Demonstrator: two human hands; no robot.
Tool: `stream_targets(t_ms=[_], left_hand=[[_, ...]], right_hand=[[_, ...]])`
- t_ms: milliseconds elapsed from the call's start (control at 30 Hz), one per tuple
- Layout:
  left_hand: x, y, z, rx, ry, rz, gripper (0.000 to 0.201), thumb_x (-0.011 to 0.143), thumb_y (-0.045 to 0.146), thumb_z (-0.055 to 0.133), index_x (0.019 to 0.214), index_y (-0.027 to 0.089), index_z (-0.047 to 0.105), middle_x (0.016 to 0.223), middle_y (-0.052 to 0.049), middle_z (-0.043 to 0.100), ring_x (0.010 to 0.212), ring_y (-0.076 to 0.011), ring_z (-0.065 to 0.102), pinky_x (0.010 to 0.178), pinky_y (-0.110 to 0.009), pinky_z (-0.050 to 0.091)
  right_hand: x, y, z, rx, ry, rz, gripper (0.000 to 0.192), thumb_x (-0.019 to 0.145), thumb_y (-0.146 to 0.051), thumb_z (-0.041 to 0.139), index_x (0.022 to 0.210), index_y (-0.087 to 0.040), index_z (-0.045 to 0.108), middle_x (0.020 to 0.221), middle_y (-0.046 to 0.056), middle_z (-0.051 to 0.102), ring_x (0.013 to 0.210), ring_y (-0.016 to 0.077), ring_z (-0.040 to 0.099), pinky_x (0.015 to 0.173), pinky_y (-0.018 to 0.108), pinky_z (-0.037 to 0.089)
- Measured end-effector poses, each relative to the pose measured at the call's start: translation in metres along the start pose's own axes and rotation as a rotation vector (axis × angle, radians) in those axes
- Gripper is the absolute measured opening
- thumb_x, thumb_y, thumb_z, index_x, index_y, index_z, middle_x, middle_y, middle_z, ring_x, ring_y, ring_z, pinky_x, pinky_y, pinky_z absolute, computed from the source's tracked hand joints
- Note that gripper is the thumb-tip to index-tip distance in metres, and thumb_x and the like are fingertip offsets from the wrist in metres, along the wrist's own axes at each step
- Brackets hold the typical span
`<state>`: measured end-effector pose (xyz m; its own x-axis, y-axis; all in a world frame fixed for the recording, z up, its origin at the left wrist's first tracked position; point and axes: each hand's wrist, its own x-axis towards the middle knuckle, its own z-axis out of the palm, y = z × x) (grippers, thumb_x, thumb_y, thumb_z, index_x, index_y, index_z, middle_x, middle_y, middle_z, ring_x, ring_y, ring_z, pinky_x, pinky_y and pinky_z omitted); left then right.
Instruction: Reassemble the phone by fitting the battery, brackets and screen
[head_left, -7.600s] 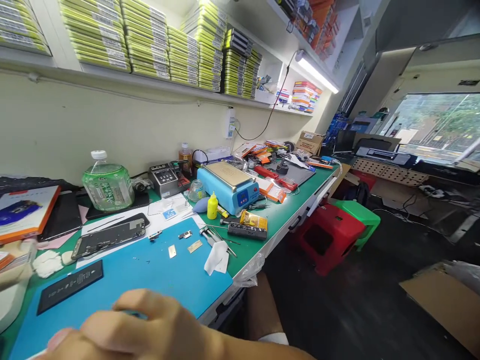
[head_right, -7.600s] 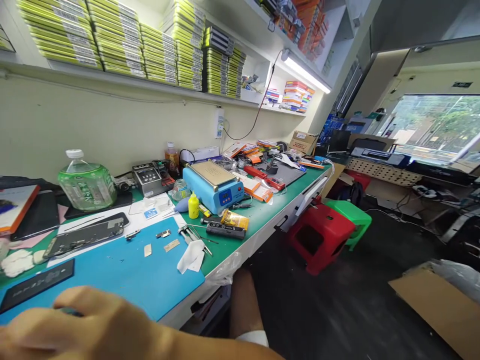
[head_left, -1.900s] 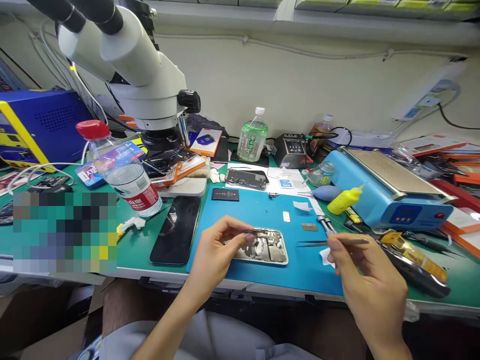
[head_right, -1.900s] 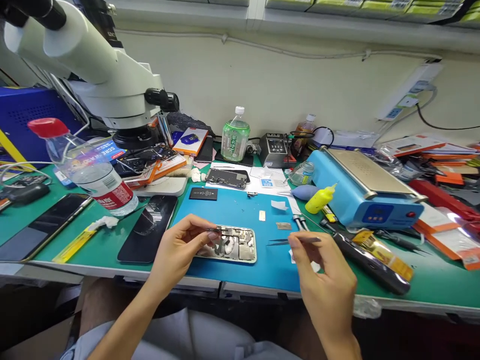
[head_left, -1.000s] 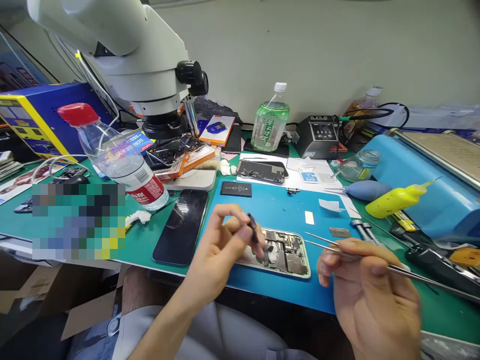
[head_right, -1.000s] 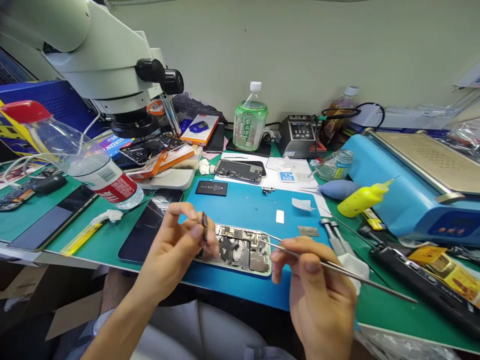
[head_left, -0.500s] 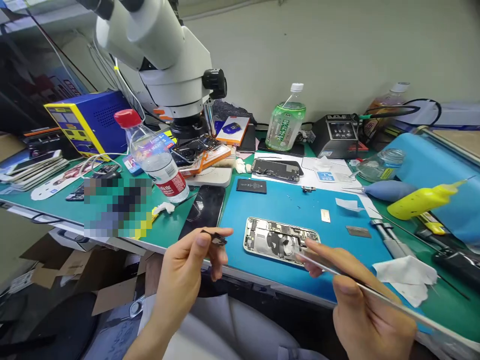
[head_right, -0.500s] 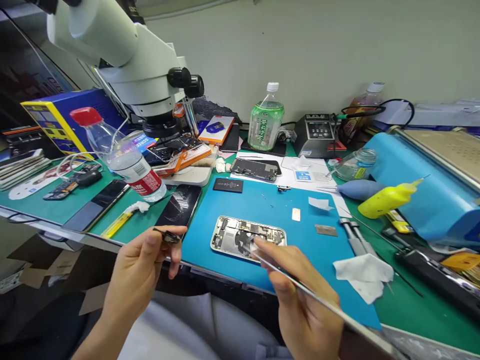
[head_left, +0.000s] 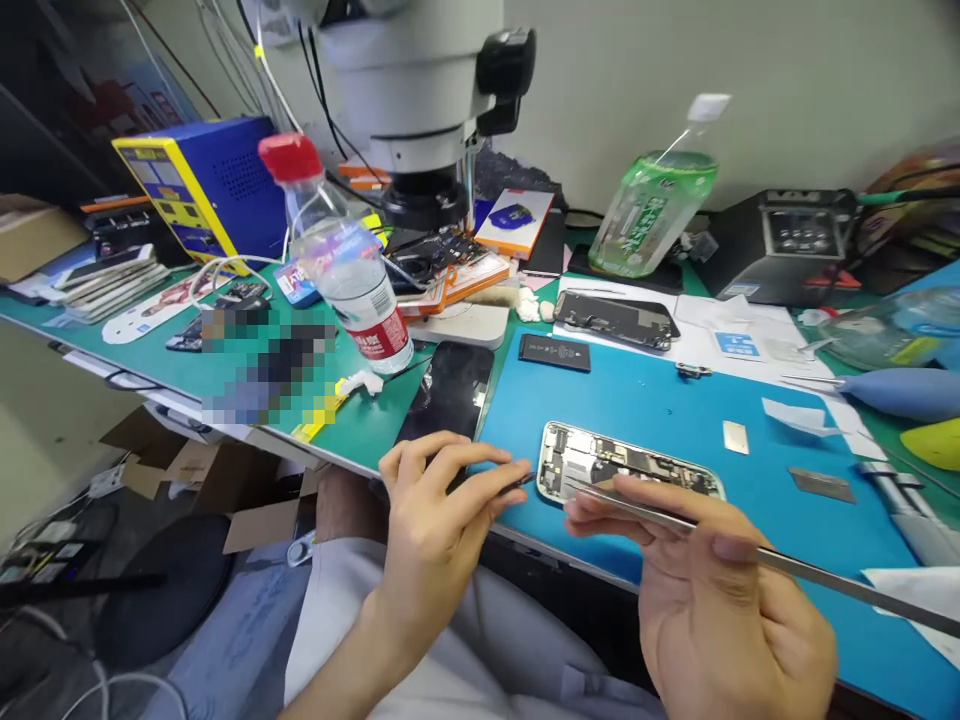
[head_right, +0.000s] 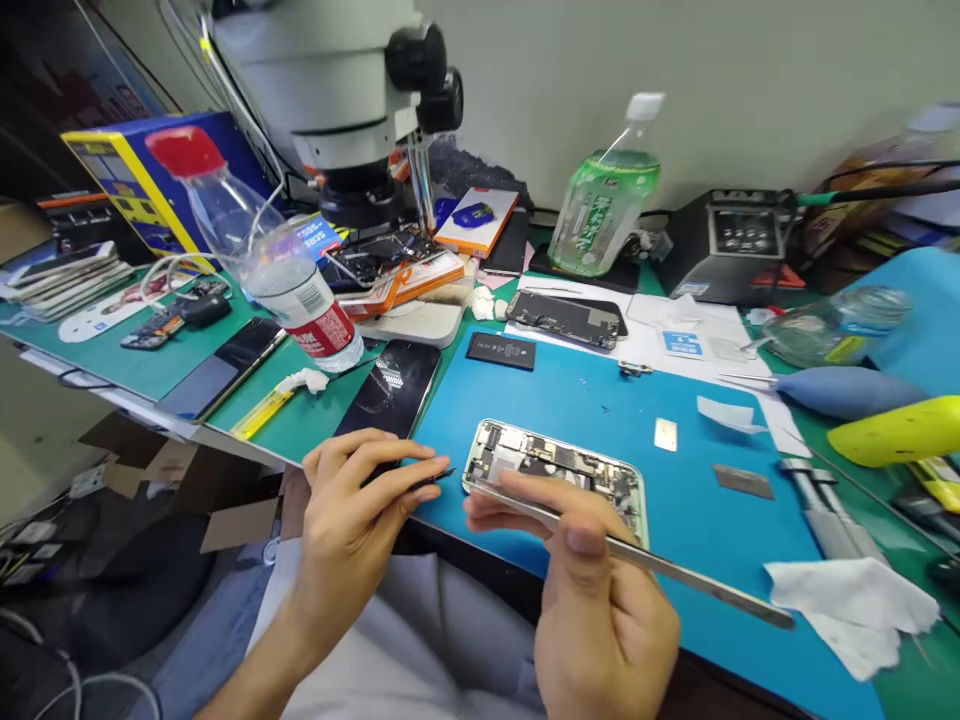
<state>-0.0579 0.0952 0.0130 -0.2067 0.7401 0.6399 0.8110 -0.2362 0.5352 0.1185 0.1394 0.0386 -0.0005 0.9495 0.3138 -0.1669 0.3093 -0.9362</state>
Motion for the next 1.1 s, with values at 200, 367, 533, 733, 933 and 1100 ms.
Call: stream_targets(t_ms=[200,367,533,733,933,1100], left_hand=[[-0.002,-0.004,0.003,0.067,-0.050,-0.057,0.019,0.106,0.022,0.073,0.117,0.033,0.084,0.118,0.002,0.085,0.121,-0.0287,0.060,0.106,-0.047,0.032],[-0.004,-0.002,-0.001,0.043,-0.109,-0.133,0.021,0.106,0.023,0.072,0.117,0.036,0.084,0.124,0.001,0.081,0.125,-0.0296,0.058,0.113,-0.049,0.031],[-0.008,-0.006,-0.003,0.030,-0.132,-0.131,0.023,0.105,0.022,0.071,0.118,0.036,0.083,0.124,0.001,0.079,0.132,-0.0270,0.057,0.128,-0.049,0.022],[-0.009,-0.008,-0.004,0.028,-0.161,-0.110,0.024,0.106,0.022,0.071,0.121,0.037,0.083,0.126,0.001,0.079,0.139,-0.0249,0.054,0.132,-0.046,0.018],[-0.009,-0.009,-0.003,0.029,-0.139,-0.097,0.026,0.105,0.021,0.071,0.121,0.037,0.084,0.124,0.001,0.080,0.142,-0.0247,0.054,0.134,-0.045,0.017],[-0.010,-0.010,-0.001,0.030,-0.129,-0.081,0.025,0.105,0.021,0.071,0.120,0.036,0.084,0.124,0.002,0.080,0.142,-0.0244,0.054,0.134,-0.046,0.017]], right_hand=[[-0.018,0.019,0.009,-0.182,-0.083,-0.105,0.031,0.115,-0.029,0.052,0.112,-0.028,0.082,0.106,0.002,0.083,0.092,0.0234,0.084,0.087,0.044,0.072],[-0.024,0.026,0.004,-0.341,-0.088,-0.124,0.027,0.114,-0.025,0.053,0.111,-0.026,0.080,0.106,0.003,0.082,0.094,0.0243,0.083,0.091,0.046,0.070],[-0.025,0.025,0.003,-0.274,-0.023,-0.018,0.026,0.114,-0.030,0.053,0.109,-0.025,0.079,0.105,0.004,0.080,0.091,0.0264,0.083,0.083,0.049,0.072],[-0.018,0.021,0.003,-0.451,-0.158,-0.130,0.028,0.113,-0.021,0.054,0.107,-0.027,0.082,0.102,0.002,0.083,0.088,0.0210,0.082,0.085,0.038,0.069],[-0.015,0.017,0.006,-0.505,-0.178,-0.135,0.030,0.114,-0.021,0.052,0.108,-0.030,0.080,0.101,-0.001,0.082,0.086,0.0158,0.081,0.083,0.030,0.069],[-0.015,0.013,0.009,-0.541,-0.195,-0.142,0.030,0.115,-0.021,0.051,0.108,-0.028,0.080,0.102,0.000,0.082,0.086,0.0150,0.081,0.084,0.029,0.069]])
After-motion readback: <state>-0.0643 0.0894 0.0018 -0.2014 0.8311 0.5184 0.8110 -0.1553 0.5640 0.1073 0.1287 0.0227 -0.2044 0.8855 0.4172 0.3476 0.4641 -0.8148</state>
